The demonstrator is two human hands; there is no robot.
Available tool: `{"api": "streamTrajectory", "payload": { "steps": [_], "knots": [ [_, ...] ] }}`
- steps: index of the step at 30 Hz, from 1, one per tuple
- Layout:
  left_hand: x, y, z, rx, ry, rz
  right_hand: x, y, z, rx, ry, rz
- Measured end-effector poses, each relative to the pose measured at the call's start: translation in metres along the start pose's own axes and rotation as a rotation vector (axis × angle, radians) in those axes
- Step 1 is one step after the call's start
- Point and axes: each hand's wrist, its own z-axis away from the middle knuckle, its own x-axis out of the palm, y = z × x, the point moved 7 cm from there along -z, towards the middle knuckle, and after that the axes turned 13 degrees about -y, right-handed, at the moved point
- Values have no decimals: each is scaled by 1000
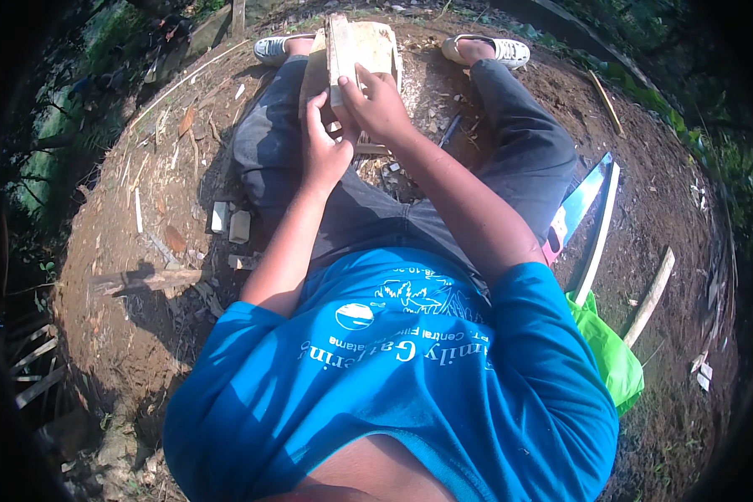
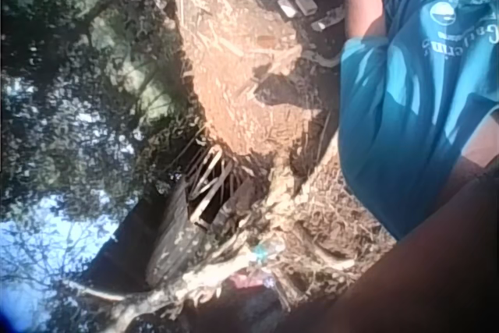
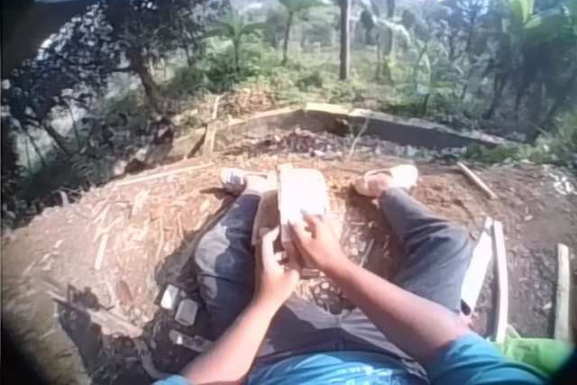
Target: The person saws a piece of wood using a hand saw while sitting on the ground, then handles the cut boards and a wooden block.
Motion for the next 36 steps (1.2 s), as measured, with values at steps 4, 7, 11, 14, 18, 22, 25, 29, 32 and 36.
{"api": "streamTrajectory", "payload": {
  "steps": [4, 7, 11, 14, 18, 22, 25, 29, 32, 36],
  "knots": [
    [2, 17, -8, 60, 119, -350, -4, 10, -5, 90, -181, -192],
    [0, 21, -13, -6, 263, -549, 1, 11, -3, 124, -219, -488],
    [-12, 17, -19, -170, 143, -498, -9, 13, -1, 123, -359, -632],
    [-34, 30, -19, -70, 2, -561, -26, 15, 1, 196, -293, -720],
    [-43, 63, 0, 252, -236, -974, -57, 35, -6, 224, -66, -819],
    [-37, 59, 18, 392, -338, -1090, -74, 74, -11, 354, 64, -657],
    [-37, 39, 26, 426, -330, -1112, -72, 85, -12, 349, 144, -461],
    [-35, 30, 29, 386, -359, -1128, -57, 94, -27, 345, -29, -513],
    [-32, 49, 25, 330, -435, -1058, -56, 106, -30, 338, -70, -600],
    [-45, 63, 22, 141, -289, -969, -55, 94, -27, 295, -64, -637]
  ]
}}
